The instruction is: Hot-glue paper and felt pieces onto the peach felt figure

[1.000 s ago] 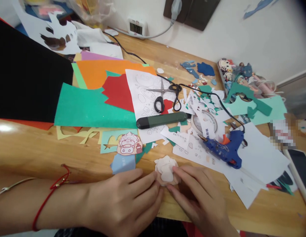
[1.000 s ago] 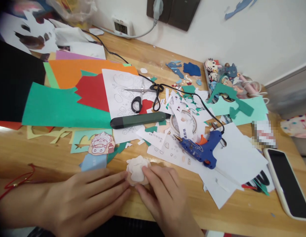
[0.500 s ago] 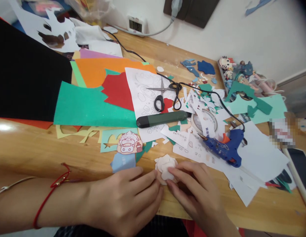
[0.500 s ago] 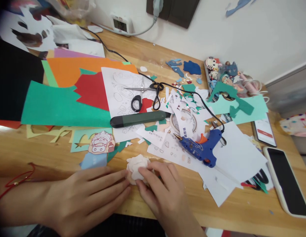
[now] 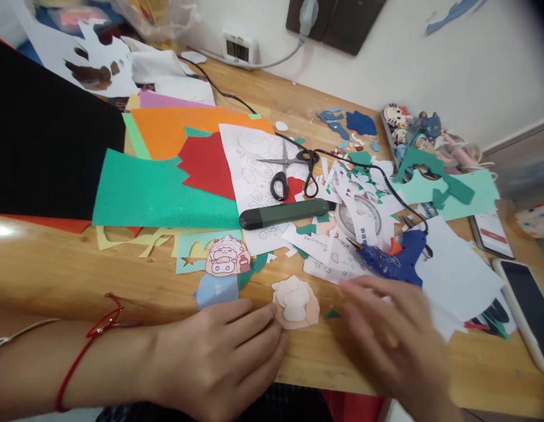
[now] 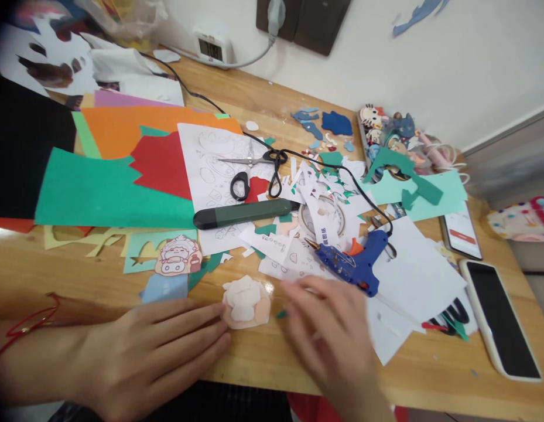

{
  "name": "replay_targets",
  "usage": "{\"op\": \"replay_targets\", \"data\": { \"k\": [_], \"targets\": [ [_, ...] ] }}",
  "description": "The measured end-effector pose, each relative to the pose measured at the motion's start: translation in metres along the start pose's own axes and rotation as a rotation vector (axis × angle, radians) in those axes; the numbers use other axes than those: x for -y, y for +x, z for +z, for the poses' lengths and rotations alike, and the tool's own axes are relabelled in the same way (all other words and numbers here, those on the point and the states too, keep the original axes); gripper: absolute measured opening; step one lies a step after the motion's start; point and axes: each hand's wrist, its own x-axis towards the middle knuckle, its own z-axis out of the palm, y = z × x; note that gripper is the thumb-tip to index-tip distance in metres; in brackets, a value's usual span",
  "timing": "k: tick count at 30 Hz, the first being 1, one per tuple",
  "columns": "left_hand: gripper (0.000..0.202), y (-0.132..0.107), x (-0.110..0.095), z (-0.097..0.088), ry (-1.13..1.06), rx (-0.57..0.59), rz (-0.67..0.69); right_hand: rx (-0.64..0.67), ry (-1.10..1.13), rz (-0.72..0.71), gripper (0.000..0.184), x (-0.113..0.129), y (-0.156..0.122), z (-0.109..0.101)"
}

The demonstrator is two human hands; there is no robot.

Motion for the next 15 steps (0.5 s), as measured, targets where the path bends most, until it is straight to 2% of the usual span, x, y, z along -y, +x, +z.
{"op": "replay_targets", "data": {
  "k": [3,4,6,8,11,15],
  "targets": [
    [0.034,-0.003,0.000,0.001,-0.053,-0.037,-0.011,-0.065,-0.339,0.032,0.039,-0.050,0.001,-0.025],
    [0.033,-0.003,0.001,0.001,-0.079,-0.054,-0.029,-0.020,-0.423,-0.009,0.042,-0.070,0.001,-0.031],
    [0.027,-0.002,0.002,0.002,-0.118,-0.091,-0.106,0.086,-0.434,-0.171,0.043,-0.106,0.001,-0.038],
    [0.019,0.002,0.004,0.003,-0.143,-0.109,-0.229,0.208,-0.353,-0.243,0.046,-0.132,0.000,-0.038],
    [0.014,0.008,0.006,0.005,-0.159,-0.127,-0.357,0.229,-0.284,-0.283,0.047,-0.148,0.000,-0.032],
    [0.019,0.012,0.008,0.009,-0.148,-0.068,-0.394,0.289,-0.318,-0.344,0.045,-0.147,0.001,-0.028]
  ]
}}
